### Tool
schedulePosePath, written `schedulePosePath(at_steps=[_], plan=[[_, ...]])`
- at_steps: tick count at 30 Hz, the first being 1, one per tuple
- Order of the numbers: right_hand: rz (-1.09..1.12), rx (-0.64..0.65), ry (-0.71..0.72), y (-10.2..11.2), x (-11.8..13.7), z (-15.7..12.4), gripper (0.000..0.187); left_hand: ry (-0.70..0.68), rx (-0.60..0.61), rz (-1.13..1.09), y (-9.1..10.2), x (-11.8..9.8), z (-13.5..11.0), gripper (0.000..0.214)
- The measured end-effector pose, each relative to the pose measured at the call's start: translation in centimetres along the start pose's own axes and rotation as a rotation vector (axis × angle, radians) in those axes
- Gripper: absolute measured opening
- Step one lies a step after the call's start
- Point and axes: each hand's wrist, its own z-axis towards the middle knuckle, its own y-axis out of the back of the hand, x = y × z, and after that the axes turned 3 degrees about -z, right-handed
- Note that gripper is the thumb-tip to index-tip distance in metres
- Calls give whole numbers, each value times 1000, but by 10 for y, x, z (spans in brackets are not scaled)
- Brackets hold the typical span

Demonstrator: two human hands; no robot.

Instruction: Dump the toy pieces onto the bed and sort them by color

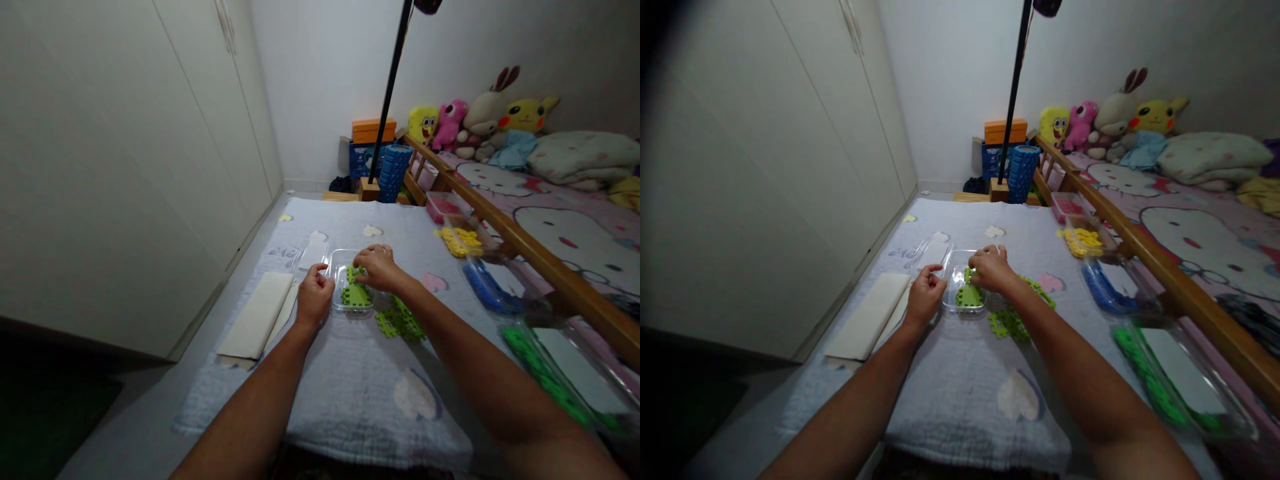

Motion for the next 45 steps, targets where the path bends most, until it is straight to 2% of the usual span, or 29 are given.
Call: schedulePosePath(at_steps=[5, 10, 14, 17, 19, 21, 23, 25, 27, 29, 32, 38, 45], plan=[[65, -95, -33, 2, -18, -14, 24, 1, 3, -10, -1, 3, 0, 32], [124, -258, -131, 2, -65, -43, 24, 3, -2, -19, 0, -1, 0, 31], [103, -185, -246, -9, -95, -68, 25, -8, 1, -12, 0, -1, 0, 30], [79, -90, -312, -19, -102, -80, 27, -15, 4, -6, 0, 2, 0, 32], [74, -75, -333, -22, -98, -81, 27, -14, 5, -5, -1, 3, 1, 32], [92, -128, -323, -20, -86, -77, 27, -8, 8, -13, -1, 3, 1, 32], [136, -219, -243, -12, -68, -68, 26, 3, 11, -21, -1, 1, 1, 33], [192, -247, -73, -3, -44, -54, 27, 11, 12, -22, -1, -1, 0, 33], [181, -170, 28, 5, -19, -37, 35, 10, 12, -23, -1, -1, 0, 33], [126, -35, 80, 8, 4, -19, 41, 0, 16, -22, -1, -1, 0, 33], [36, 107, 92, 5, 26, 1, 41, -11, 21, -18, 0, 2, 1, 32], [-83, 236, 111, 3, 27, 9, 35, -13, 28, -17, 1, 1, 0, 31], [-36, 170, 62, 4, 16, 7, 36, 7, 24, -33, 0, -2, 0, 31]])
